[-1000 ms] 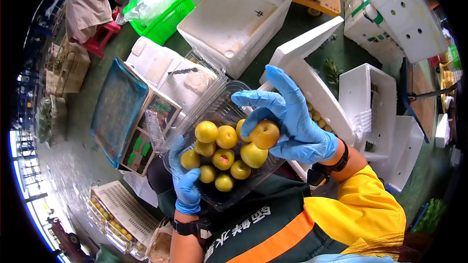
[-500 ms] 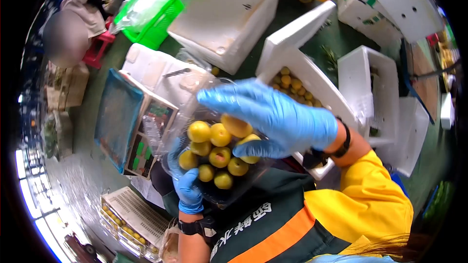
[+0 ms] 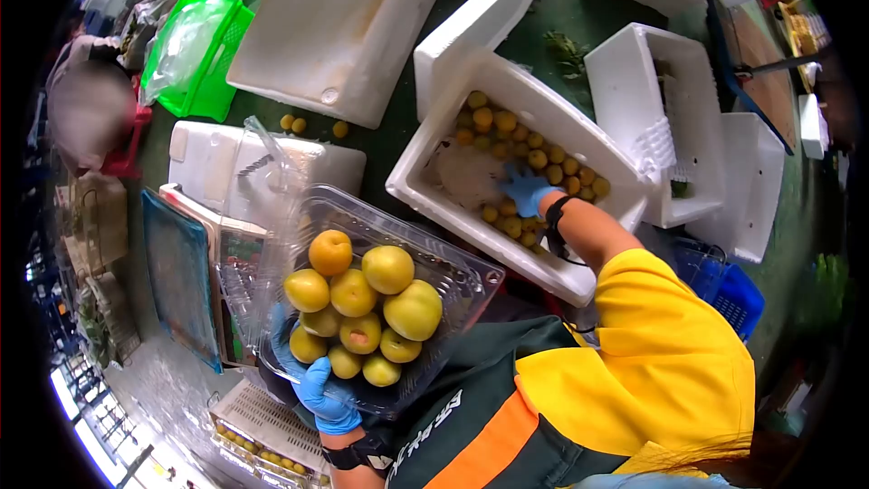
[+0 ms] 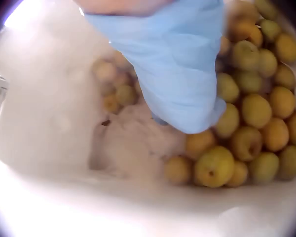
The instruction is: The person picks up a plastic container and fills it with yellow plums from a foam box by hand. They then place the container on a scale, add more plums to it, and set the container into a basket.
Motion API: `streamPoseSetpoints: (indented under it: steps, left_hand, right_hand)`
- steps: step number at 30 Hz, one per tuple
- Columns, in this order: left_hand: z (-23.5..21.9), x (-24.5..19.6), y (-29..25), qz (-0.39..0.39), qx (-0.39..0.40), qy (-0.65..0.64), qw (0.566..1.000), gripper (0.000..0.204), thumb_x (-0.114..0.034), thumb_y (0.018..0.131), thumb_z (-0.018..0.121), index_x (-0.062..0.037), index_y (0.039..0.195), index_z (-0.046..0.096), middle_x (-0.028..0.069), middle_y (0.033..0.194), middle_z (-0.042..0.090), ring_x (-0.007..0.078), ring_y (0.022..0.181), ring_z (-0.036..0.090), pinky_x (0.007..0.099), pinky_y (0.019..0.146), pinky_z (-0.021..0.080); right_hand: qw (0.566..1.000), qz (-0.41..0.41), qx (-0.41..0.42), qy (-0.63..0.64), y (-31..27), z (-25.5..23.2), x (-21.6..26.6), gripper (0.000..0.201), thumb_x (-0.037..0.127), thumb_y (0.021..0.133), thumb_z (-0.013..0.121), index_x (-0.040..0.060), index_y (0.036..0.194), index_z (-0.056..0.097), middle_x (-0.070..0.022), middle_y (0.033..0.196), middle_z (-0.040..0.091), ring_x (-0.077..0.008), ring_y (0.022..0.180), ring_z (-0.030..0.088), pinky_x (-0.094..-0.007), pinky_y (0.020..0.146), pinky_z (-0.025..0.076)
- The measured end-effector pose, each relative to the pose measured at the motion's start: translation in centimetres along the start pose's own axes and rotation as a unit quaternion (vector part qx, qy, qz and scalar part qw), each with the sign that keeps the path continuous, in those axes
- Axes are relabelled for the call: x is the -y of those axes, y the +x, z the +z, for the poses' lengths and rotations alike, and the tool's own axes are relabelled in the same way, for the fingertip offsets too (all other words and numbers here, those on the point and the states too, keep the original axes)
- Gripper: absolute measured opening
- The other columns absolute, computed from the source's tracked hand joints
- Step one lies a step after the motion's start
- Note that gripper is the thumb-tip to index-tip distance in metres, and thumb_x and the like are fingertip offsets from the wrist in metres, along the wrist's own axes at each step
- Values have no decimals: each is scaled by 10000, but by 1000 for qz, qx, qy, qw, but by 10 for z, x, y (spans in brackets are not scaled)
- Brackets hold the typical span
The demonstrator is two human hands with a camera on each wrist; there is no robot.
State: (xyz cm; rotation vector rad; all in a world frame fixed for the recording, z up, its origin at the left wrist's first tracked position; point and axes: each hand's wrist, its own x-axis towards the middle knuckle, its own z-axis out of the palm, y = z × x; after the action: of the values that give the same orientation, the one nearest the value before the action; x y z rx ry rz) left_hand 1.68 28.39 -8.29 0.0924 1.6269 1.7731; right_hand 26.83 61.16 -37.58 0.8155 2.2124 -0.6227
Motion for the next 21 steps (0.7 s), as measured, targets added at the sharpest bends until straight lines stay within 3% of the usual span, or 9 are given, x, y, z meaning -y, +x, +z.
streamPoseSetpoints:
  steps: [5,7,11,12,13,15,17,19,21]
  left_hand:
    - [30,-17,7,31,1,-2,1000,774,-77,738,566,-27,1459,288,164,1348,477,305,1238,483,428,1087,355]
    - [25,-15,8,26,-10,-13,1000,771,-73,733,597,-34,1449,311,151,1322,491,295,1228,485,418,1082,358]
    - [21,-10,10,22,-6,-29,999,772,-83,722,628,-45,1434,332,146,1308,497,291,1219,491,411,1085,357]
    - [18,-8,8,14,-11,-32,999,773,-85,720,632,-47,1433,334,146,1308,497,290,1220,491,410,1086,357]
    - [20,-9,7,20,-8,-29,999,771,-84,720,630,-46,1431,336,146,1310,496,290,1220,490,412,1087,356]
    - [26,-12,8,33,2,-23,999,765,-82,721,627,-45,1429,339,147,1316,492,291,1222,489,415,1089,355]
    - [19,-8,7,13,-1,-35,999,765,-79,720,626,-45,1429,340,146,1320,490,292,1228,484,417,1093,350]
    - [18,-7,5,11,-1,-35,999,766,-79,719,624,-44,1430,339,145,1324,487,294,1235,479,419,1098,345]
    - [26,-11,5,25,5,-28,999,768,-82,719,622,-42,1432,337,143,1327,485,297,1242,472,423,1103,339]
  right_hand:
    - [996,57,-59,-39,39,34,-13,492,27,741,632,57,1231,598,-251,1379,409,-432,1107,553,-475,836,535]
    - [998,30,-21,-60,31,8,-6,434,16,738,627,-3,1172,621,-282,1293,467,-446,1055,567,-462,821,540]
    - [989,-104,-83,71,33,3,-30,443,111,724,667,30,1159,641,-243,1259,520,-395,1070,573,-464,895,493]
    - [986,-94,-100,98,38,16,-39,508,165,725,671,91,1223,606,-176,1226,557,-331,1085,579,-462,895,477]
    - [957,-37,-69,279,23,3,-33,535,170,729,669,114,1254,580,-157,1218,560,-316,1087,578,-456,883,478]
    - [793,80,-5,604,-36,-58,-10,593,181,738,664,160,1314,528,-119,1202,565,-284,1089,576,-444,858,481]
    - [599,1,22,800,-66,-81,-15,655,193,752,660,189,1374,455,-77,1178,565,-238,1092,571,-379,776,490]
    - [469,-121,62,873,-93,-114,-14,589,204,795,679,71,1336,485,-105,1273,571,-278,1140,589,-361,771,573]
    - [703,-327,-251,579,-121,-142,8,489,167,854,664,3,1289,513,-141,1277,583,-295,1109,619,-408,830,580]
